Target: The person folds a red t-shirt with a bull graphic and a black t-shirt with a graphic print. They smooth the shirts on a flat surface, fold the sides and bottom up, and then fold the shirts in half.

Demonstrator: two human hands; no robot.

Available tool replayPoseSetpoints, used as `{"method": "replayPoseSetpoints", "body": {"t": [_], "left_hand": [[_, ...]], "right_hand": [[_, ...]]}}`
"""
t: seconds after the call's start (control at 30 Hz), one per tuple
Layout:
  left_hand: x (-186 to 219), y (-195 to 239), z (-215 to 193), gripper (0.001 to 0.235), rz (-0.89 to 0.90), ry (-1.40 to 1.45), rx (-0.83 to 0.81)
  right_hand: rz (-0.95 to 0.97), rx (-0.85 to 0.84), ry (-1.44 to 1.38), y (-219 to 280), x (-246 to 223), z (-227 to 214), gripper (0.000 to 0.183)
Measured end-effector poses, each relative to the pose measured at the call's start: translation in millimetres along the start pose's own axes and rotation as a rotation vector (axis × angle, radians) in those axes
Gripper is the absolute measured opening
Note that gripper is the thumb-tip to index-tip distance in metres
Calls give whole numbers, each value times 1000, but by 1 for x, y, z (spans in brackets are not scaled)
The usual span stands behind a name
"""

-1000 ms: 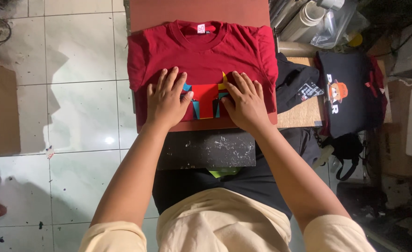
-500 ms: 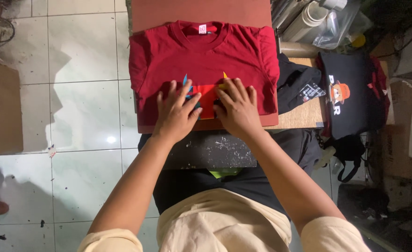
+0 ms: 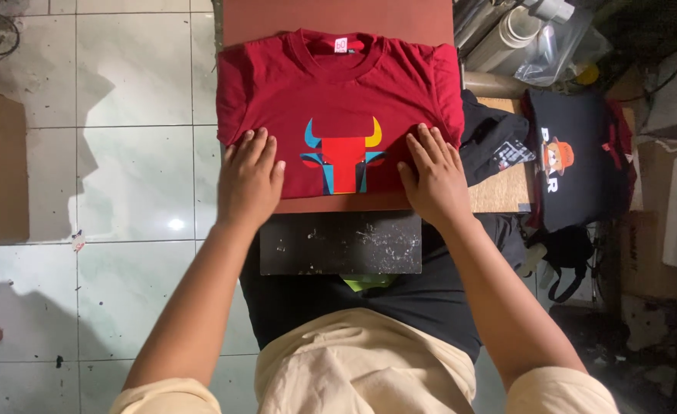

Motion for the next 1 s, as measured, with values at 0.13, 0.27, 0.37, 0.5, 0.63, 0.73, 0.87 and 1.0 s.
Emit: {"method": "replayPoseSetpoints", "body": {"t": [0.13,0.27,0.37,0.5,0.63,0.73,0.87,1.0], "left_hand": [[53,4,3,39,168,-35,199],[89,8,37,53,208,157,48],[79,9,37,53,166,137,-22],[40,6,17,55,35,99,-168],[20,20,12,52,82,147,-141],[22,35,5,42,116,211,-54],[8,42,-7,34,148,214,58],[0,46,-17,30,149,158,123]], "right_hand": [[-33,10,64,-4,-34,7,48],[-147,-127,-47,3,-87,20,59],[-130,-297,-35,9,-85,18,58],[-39,-401,-1,9,-51,7,57],[-71,-263,-68,20,-19,9,56],[-105,-136,-124,28,-11,1,43],[-148,-142,-146,24,-6,-1,26],[-160,-84,-128,21,8,-2,13]]}}
Point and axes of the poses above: each hand's wrist, its own y-axis away from the middle knuckle, its own z-axis out of the palm, x = y × z, the point moved 10 cm from there along -y, towards the middle knuckle, and after that the axes turned 4 degrees about y, right-handed, at the moved point
